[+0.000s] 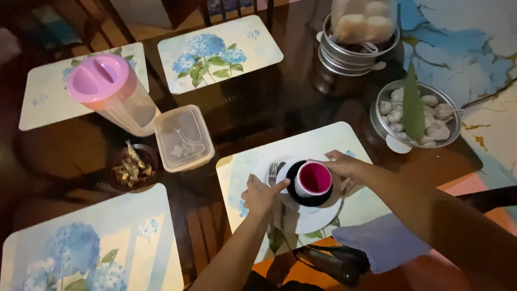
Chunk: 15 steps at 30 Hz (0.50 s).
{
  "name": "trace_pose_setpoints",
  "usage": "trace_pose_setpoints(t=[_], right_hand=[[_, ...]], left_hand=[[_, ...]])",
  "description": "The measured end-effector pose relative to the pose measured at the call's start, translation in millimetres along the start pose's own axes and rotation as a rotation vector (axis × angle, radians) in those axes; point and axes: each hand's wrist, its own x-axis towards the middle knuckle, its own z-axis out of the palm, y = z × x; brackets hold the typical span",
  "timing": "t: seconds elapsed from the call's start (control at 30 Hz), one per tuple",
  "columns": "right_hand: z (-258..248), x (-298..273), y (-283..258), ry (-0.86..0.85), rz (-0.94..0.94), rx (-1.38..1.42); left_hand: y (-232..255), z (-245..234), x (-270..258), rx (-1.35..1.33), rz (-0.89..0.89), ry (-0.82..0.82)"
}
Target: Clear dirty dishes from a dining table and move them to a kitchen sink.
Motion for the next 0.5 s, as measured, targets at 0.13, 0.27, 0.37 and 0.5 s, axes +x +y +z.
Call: trace_pose_setpoints(t=[0.13, 0.27, 0.37, 0.5], right_hand=[[1, -6, -5, -0.002, -0.043, -0.016], [3, -3, -10, -0.006, -0.068, -0.004], [4, -9, -16, -0.001, -0.084, 0.002], [1, -33, -30, -0.004, -0.095, 0.011]], left_hand=[[20, -18, -19, -0.011, -0.024, 0.009], [28, -31, -23, -0.077, -0.052, 0.015], [35, -42, -26, -0.072, -0.041, 0.040], [63, -75, -50, -0.110, -0.058, 0.014]])
